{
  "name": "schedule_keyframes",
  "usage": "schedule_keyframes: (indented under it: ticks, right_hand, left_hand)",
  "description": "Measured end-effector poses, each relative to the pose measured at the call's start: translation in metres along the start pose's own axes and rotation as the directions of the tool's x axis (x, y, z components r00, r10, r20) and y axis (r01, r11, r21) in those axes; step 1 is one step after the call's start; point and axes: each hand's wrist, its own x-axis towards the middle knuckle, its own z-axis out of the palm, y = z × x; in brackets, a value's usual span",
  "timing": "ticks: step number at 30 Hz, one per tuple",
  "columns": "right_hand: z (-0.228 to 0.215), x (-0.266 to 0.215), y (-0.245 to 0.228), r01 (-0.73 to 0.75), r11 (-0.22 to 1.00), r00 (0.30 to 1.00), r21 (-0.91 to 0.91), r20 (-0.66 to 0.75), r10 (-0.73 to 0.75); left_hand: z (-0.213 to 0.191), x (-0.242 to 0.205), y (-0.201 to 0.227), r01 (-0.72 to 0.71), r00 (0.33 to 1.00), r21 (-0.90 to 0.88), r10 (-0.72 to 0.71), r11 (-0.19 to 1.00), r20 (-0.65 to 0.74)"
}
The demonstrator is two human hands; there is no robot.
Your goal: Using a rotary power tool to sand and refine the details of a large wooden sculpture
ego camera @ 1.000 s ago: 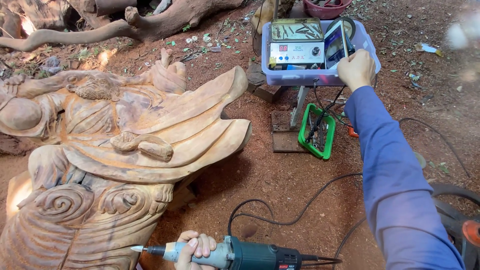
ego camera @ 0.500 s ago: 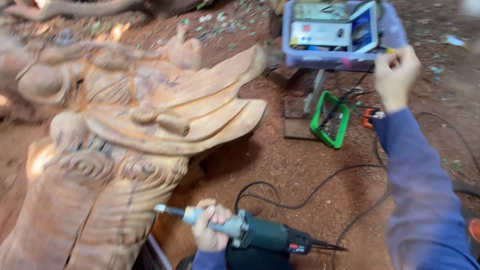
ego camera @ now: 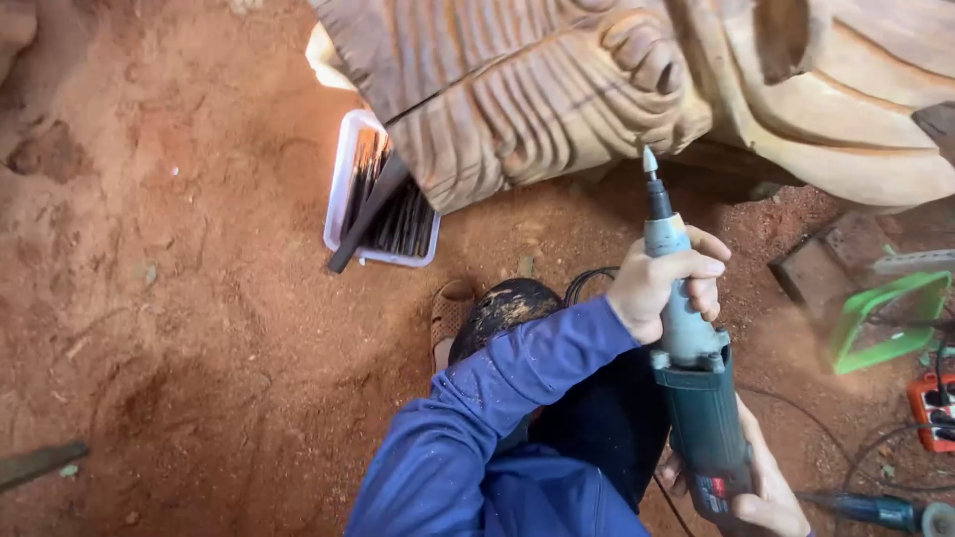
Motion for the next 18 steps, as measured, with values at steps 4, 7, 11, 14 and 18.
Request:
schedule_keyframes:
  ticks: [4,7,11,14,18]
  right_hand:
    - [0.000,-0.006,0.014,-0.005,0.999,1.000,-0.037,-0.030,0.004]
    - [-0.004,-0.020,0.001,-0.029,0.991,1.000,0.132,0.007,0.028]
    - [-0.028,-0.029,-0.049,-0.341,0.730,0.906,-0.592,-0.414,0.088]
    - [-0.043,-0.029,-0.072,-0.544,0.311,0.831,-0.779,-0.552,0.069]
    - [-0.028,-0.008,-0.089,-0.245,0.038,0.964,-0.969,-0.239,0.118]
  left_hand:
    - [-0.009,-0.012,0.006,-0.037,0.999,0.028,0.038,0.999,-0.020]
    - [-0.009,-0.009,0.005,-0.036,0.998,-0.062,0.032,0.997,-0.062]
    - [0.004,-0.009,0.016,-0.146,0.989,-0.127,0.142,0.981,-0.040]
    - [-0.005,-0.007,0.015,-0.142,0.990,-0.262,0.137,0.955,-0.036]
    - [-0.035,-0.005,0.019,-0.124,0.992,-0.320,0.112,0.939,-0.056]
